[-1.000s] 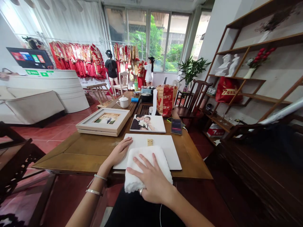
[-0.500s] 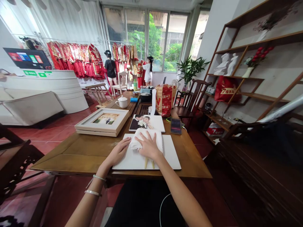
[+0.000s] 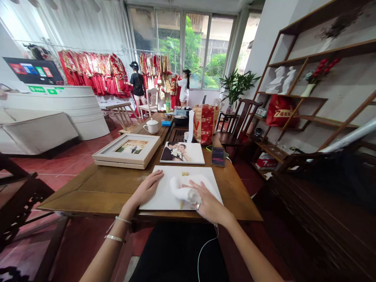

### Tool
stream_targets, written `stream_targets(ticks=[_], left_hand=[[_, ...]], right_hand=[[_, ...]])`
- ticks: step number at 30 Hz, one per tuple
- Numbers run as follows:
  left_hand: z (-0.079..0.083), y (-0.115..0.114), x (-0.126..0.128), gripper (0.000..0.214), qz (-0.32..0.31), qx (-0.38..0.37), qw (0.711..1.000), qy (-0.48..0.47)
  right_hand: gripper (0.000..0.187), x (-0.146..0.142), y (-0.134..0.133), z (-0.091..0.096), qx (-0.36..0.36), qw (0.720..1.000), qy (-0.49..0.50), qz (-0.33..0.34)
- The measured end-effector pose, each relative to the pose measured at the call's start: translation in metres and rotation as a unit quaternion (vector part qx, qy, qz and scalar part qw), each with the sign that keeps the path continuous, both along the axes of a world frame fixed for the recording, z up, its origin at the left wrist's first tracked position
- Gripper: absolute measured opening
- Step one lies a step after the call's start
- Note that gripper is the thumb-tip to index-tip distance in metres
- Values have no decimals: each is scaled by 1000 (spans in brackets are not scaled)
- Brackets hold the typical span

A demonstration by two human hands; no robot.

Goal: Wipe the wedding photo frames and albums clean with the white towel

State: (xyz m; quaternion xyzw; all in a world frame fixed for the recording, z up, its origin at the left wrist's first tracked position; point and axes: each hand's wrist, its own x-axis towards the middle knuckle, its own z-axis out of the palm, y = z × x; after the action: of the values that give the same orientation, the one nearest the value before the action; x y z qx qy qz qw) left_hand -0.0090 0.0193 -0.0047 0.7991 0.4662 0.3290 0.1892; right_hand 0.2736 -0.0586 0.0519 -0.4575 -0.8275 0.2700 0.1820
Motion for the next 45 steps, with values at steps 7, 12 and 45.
stream_targets(ticks=[7,12,45], left_hand=[[3,-2,1,42,1,-3,1000,12],[2,0,1,42,1,2,1000,8],[4,-2,1,40,7,4,1000,5]], right_hand=[[58,-19,70,-6,44,992,-82,-88],[77,-47,55,-3,52,992,-109,-37],[92,10,-20,-14,95,983,-157,-25]])
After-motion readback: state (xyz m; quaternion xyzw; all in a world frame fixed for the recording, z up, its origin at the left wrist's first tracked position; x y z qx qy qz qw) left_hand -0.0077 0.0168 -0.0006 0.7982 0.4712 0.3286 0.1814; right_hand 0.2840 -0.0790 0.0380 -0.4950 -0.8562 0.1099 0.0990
